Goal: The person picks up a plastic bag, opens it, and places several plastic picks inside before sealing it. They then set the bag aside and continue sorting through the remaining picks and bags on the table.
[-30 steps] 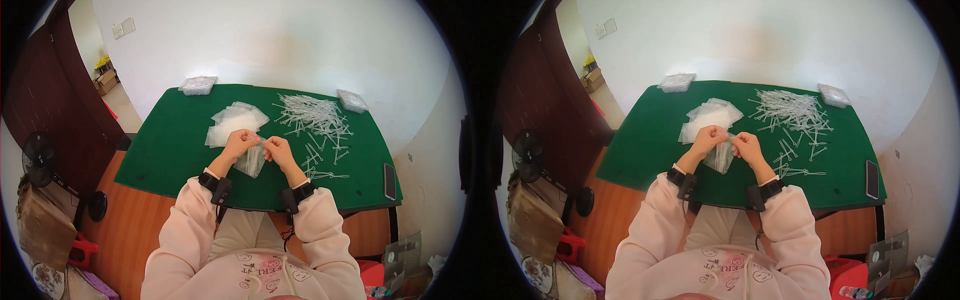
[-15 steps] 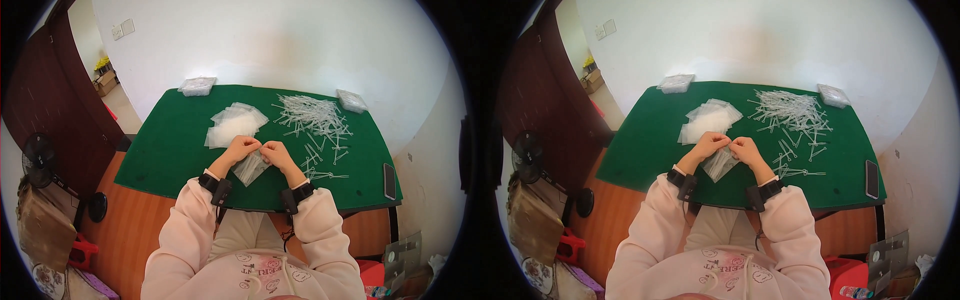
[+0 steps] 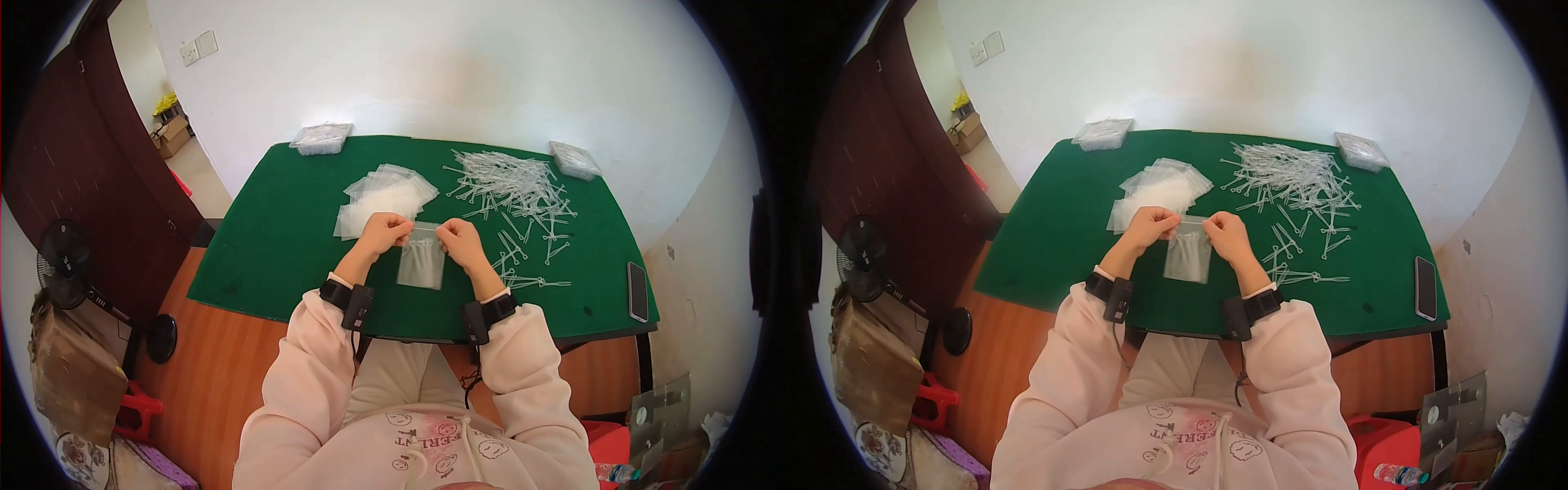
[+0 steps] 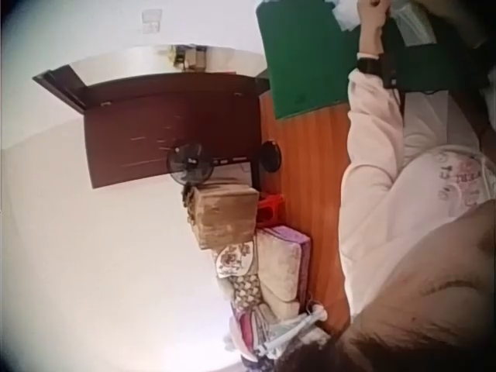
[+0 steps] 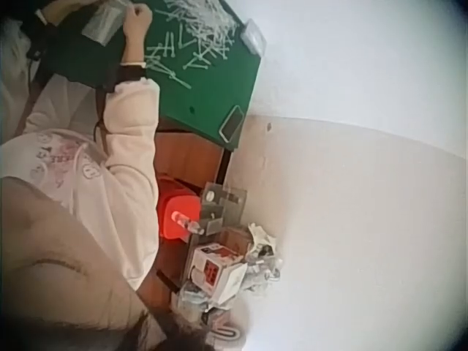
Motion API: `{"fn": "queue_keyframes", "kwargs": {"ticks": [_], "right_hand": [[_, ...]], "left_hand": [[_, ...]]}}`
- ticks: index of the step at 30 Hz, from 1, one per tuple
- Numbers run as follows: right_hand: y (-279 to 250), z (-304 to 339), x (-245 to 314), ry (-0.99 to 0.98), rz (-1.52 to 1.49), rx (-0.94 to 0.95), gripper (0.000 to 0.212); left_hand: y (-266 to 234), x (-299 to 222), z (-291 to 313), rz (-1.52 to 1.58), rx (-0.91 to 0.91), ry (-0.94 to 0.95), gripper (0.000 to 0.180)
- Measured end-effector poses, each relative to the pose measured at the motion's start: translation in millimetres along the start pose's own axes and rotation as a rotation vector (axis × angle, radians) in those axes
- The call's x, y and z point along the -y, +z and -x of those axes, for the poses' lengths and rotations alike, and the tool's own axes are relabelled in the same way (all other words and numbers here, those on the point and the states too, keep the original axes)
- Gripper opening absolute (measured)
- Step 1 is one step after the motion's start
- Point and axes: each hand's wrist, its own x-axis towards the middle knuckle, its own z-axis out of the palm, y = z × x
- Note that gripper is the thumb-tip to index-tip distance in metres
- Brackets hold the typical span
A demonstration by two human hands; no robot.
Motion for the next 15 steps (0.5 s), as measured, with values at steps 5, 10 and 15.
{"fn": "queue_keyframes", "kwargs": {"ticks": [5,10,15], "right_hand": [[-5.3,-4.8,-11.2,-0.078,-0.044,-0.161,0.019],[5.6,0.9,-4.5,-0.1,-0.096,-0.083,0.018],[13.0,4.7,-0.3,-0.103,-0.011,0.084,0.017]], "left_hand": [[-2.3,-11.0,5.9,-0.066,0.161,-0.175,0.015],[0.9,-6.6,11.0,-0.157,0.292,-0.084,0.018],[8.5,2.6,5.8,-0.141,0.323,0.053,0.017]]}}
